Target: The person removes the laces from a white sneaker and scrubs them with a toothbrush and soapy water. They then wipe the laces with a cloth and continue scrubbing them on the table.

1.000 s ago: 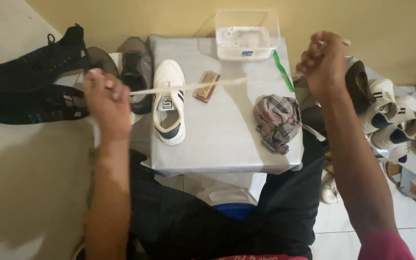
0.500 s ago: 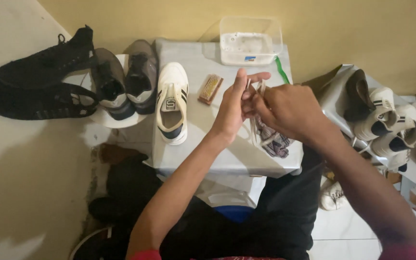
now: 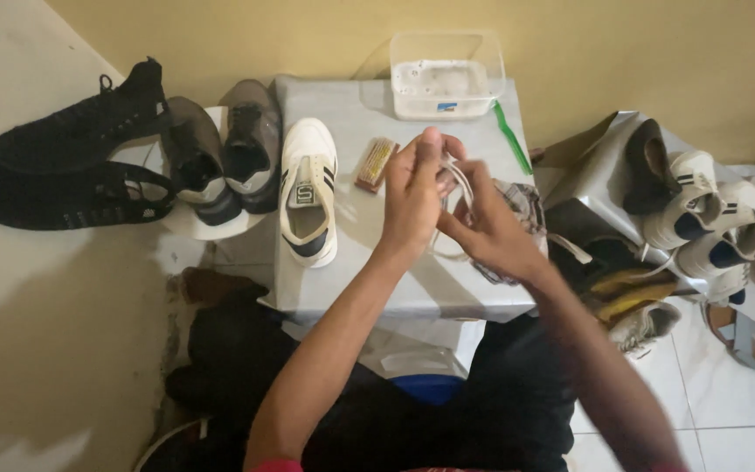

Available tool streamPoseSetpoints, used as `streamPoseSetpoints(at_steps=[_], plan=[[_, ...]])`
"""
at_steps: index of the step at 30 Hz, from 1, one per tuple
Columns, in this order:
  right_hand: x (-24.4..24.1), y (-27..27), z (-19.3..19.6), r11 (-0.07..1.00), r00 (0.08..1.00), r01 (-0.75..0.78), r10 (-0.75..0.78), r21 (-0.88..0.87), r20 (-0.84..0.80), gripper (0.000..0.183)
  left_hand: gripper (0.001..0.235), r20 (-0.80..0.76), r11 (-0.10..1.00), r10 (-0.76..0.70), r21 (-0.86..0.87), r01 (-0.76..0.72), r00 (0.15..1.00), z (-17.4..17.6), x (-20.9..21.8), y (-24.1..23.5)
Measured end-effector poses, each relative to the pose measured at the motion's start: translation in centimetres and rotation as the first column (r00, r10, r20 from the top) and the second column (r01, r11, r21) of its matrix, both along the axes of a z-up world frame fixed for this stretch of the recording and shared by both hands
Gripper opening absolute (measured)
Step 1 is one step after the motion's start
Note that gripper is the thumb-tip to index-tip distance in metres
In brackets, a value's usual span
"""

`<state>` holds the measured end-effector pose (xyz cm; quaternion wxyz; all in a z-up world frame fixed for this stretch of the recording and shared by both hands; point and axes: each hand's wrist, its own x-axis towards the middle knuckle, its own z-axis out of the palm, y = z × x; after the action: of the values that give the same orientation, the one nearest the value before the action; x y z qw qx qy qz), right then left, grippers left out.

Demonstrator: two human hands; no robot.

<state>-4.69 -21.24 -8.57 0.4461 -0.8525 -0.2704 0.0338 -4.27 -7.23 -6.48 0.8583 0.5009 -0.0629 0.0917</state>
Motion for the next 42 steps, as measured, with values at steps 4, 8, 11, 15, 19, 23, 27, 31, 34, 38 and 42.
streamPoseSetpoints(at_steps=[4, 8, 11, 15, 19, 23, 27, 31, 34, 38, 42], plan=[[-2.2, 0.2, -4.7, 0.942, 0.996, 0.061, -0.039, 0.331, -0.075, 0.03, 0.046, 0.032, 0.995, 0.017, 0.101, -0.02, 0.999, -1.2, 0.9, 1.0], [-3.7, 0.1, -8.8, 0.866, 0.982, 0.185, -0.148, 0.465, -0.115, 0.043, 0.04, -0.044, 0.953, -0.12, -0.287, 0.103, 0.992, -1.4, 0.6, 2.7], [-4.2, -1.0, -9.0, 0.84, 0.974, 0.213, -0.14, 0.499, -0.181, 0.047, 0.044, -0.037, 0.954, -0.054, -0.296, 0.041, 0.998, -3.5, 1.2, 4.9], [-4.8, -3.8, -11.3, 0.772, 0.925, 0.308, -0.107, 0.555, -0.364, 0.045, 0.043, -0.054, 0.929, -0.004, -0.369, -0.016, 0.999, -5.2, 1.4, 7.2], [-4.7, -3.2, -9.2, 0.482, 0.909, 0.371, -0.016, 0.794, -0.416, 0.029, 0.043, -0.154, 0.959, -0.037, -0.282, -0.009, 0.987, -7.4, 0.3, 6.4], [-3.6, -3.0, -9.1, 0.1, 0.836, 0.435, 0.324, 0.895, -0.443, 0.018, 0.04, -0.28, 0.949, -0.133, -0.312, 0.041, 0.951, -12.8, -0.8, 3.8], [-2.2, -0.4, -9.9, 0.369, 0.893, 0.347, 0.153, 0.862, -0.424, 0.031, 0.038, -0.322, 0.932, -0.183, -0.357, 0.06, 0.929, -15.2, -1.2, 2.4], [-3.6, 3.5, -6.4, 0.846, 0.942, 0.258, -0.115, 0.466, -0.314, 0.018, 0.036, -0.411, 0.873, -0.233, -0.487, 0.004, 0.881, -18.1, -1.6, 2.1], [-3.7, 5.3, -5.3, 0.942, 0.972, 0.218, -0.187, 0.254, -0.14, 0.021, 0.044, -0.321, 0.814, -0.284, -0.579, 0.05, 0.904, -21.1, -0.7, 2.0], [-3.8, 6.0, -5.2, 0.977, 0.976, 0.206, -0.2, 0.06, -0.09, 0.013, 0.053, -0.238, 0.8, -0.299, -0.591, 0.106, 0.924, -19.0, -1.7, 2.7], [-4.6, 6.3, -6.1, 0.983, 0.981, 0.181, -0.181, -0.011, -0.076, 0.013, 0.051, -0.284, 0.811, -0.258, -0.583, 0.047, 0.924, -18.4, -1.8, 3.3]])
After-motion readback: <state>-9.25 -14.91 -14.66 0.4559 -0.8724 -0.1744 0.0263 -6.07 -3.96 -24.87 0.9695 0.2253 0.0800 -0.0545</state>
